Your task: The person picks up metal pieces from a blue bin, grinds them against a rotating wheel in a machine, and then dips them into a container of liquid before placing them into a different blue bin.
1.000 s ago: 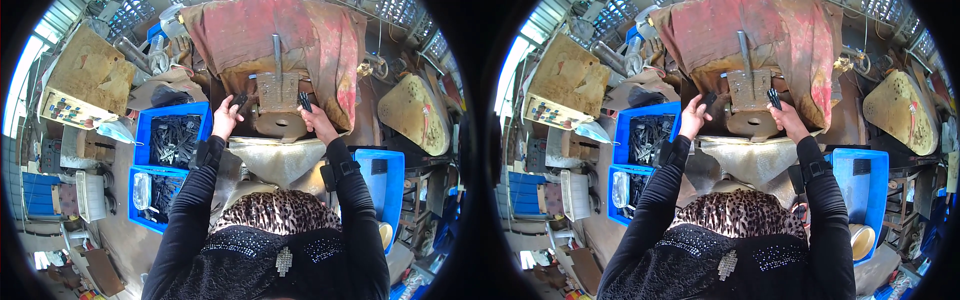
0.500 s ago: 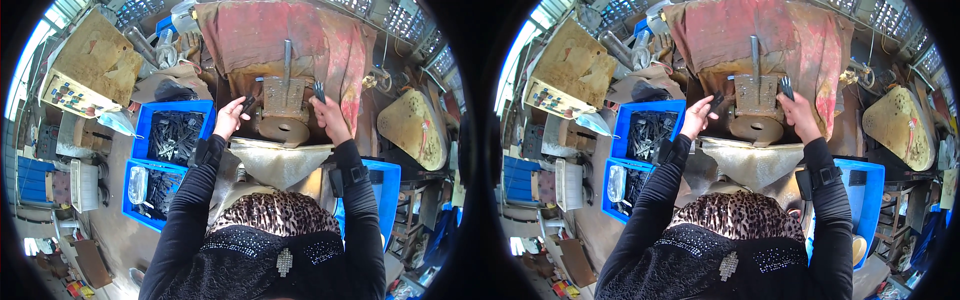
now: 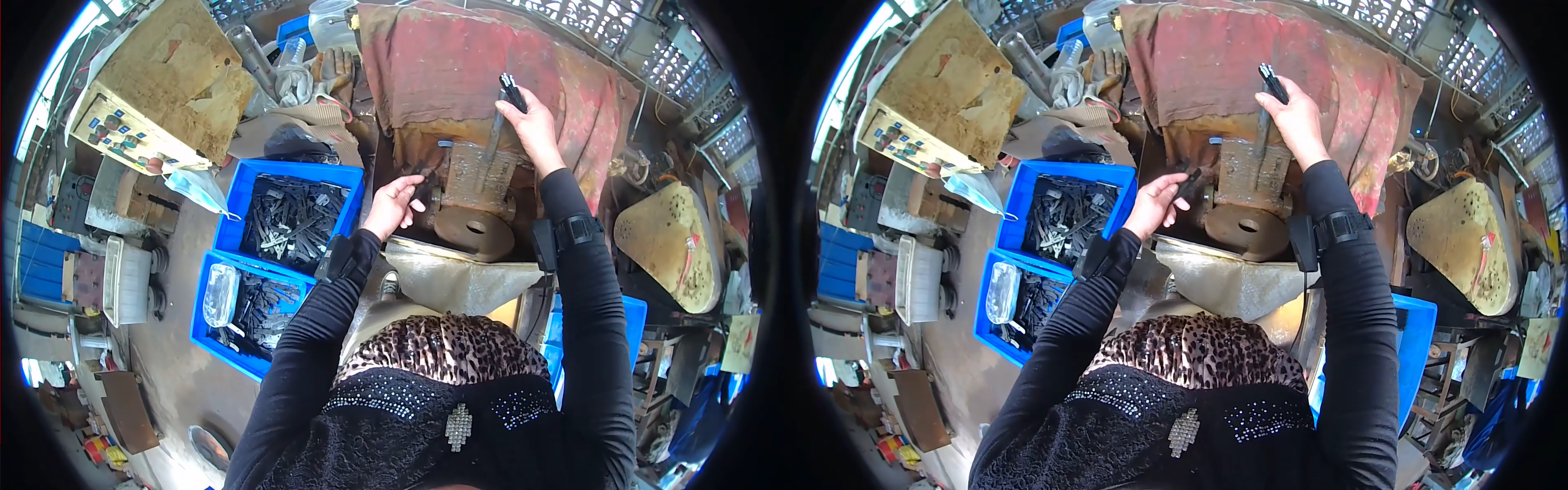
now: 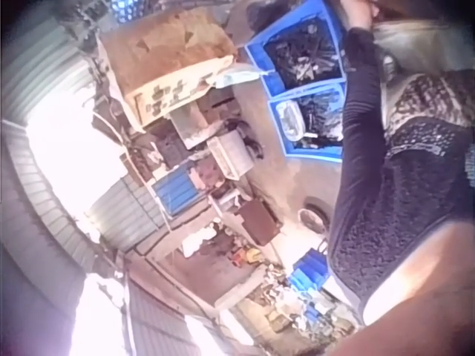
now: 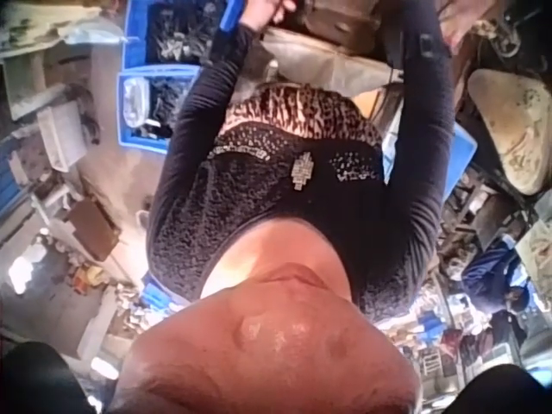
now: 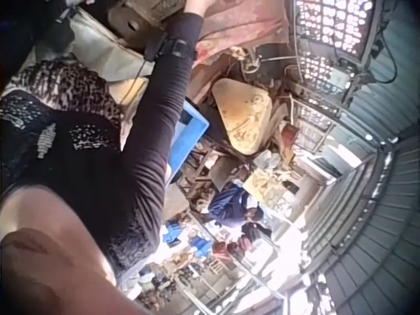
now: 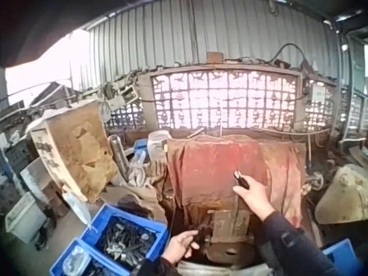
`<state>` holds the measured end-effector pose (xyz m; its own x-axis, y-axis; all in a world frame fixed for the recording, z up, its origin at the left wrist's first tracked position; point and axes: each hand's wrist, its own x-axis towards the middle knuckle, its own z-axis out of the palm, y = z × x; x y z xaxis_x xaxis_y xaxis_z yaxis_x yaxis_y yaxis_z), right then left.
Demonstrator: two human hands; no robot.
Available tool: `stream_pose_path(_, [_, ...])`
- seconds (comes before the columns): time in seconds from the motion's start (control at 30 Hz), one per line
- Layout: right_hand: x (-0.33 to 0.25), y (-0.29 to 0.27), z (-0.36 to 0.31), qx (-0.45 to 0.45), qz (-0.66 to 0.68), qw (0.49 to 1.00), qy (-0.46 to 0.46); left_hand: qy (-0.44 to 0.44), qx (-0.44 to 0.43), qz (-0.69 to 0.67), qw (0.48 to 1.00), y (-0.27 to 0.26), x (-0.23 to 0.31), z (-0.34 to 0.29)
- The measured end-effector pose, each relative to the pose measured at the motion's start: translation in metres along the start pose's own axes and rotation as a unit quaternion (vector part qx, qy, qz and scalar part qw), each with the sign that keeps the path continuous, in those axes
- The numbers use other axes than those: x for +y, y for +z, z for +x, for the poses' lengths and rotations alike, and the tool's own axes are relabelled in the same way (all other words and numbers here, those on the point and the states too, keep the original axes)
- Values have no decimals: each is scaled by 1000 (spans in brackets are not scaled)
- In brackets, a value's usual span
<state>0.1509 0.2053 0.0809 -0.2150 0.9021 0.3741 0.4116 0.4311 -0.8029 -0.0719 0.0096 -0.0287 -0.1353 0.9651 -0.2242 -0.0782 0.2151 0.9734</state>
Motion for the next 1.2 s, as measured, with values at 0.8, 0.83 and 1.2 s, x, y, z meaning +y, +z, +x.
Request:
stream_pose_path(0.8, [-8, 14, 25, -9, -123, 992, 40, -44, 9, 109, 993, -3, -23, 17])
stream_pose_path(0.83, [-8, 13, 25, -12, -125, 991, 39, -41, 3, 125, 991, -5, -21, 16])
stream_pose_path(1.2, [-10, 14, 24, -7, -139, 990, 22, -64, 53, 105, 991, 4, 6, 4])
